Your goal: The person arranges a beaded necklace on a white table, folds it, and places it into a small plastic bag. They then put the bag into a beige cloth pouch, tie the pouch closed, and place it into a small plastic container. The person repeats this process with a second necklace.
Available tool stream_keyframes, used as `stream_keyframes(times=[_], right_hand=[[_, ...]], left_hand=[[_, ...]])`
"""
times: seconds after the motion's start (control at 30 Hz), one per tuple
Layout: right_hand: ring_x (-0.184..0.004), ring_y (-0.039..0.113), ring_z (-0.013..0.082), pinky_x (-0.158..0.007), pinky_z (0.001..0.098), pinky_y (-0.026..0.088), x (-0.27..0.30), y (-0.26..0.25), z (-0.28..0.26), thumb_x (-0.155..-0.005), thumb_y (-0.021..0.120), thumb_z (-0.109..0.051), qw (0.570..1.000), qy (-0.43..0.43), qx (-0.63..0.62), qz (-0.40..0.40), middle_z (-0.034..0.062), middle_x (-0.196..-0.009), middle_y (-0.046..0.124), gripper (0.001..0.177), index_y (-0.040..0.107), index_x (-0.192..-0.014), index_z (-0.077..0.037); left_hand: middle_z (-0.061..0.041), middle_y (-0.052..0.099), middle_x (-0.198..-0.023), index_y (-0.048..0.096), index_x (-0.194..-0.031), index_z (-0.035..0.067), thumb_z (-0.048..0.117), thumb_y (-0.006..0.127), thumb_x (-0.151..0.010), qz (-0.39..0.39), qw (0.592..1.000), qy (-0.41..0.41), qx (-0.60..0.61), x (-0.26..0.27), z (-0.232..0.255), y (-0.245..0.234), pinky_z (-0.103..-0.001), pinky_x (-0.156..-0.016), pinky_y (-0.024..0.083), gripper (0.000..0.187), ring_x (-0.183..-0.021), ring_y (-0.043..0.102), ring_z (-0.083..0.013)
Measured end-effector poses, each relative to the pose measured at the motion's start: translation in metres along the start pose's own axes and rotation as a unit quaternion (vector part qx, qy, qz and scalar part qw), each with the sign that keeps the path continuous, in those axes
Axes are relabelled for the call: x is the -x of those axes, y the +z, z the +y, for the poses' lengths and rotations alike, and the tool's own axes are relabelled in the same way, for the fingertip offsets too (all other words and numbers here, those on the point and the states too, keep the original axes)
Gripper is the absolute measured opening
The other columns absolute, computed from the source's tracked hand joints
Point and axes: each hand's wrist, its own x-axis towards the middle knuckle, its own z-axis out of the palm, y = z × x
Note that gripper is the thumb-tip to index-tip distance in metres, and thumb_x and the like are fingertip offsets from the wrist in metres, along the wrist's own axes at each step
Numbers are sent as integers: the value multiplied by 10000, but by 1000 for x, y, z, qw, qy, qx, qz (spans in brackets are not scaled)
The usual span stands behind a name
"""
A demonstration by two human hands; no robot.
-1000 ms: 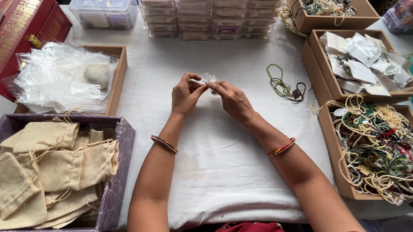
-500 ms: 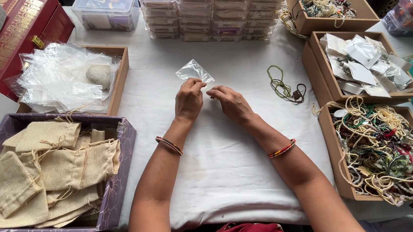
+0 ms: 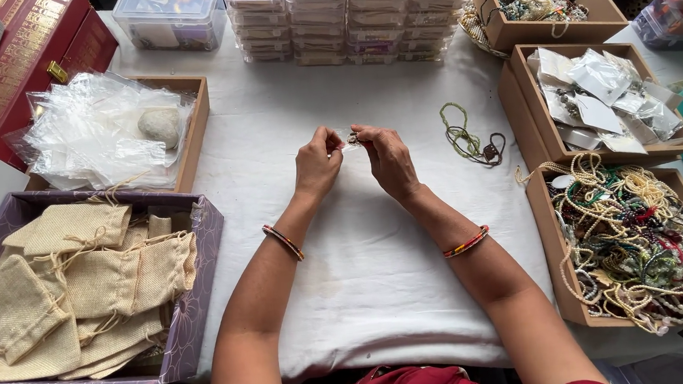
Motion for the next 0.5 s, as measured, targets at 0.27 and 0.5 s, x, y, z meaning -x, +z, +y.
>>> stream_keyframes(times=[0.27,0.5], right_hand=[[-1059,721,199,-940,339,592,0,-2,0,-1030,621,-26,999,11,-31,7,44,-1213,743,140,587,-1135,-112],[-1092,721,194,-991,369,553,-7,-11,-13,-1024,635,-40,998,-40,-43,-9,27,-1164,754,104,610,-1107,-97]], left_hand=[[-45,740,-970,761,-942,91,24,666,-897,81,966,147,-196,5,-5,9,-319,-775,616,125,-809,719,-180],[-15,744,-1048,787,-955,99,14,712,-757,22,997,1,-80,3,5,-4,-335,-880,583,228,-957,696,-168]])
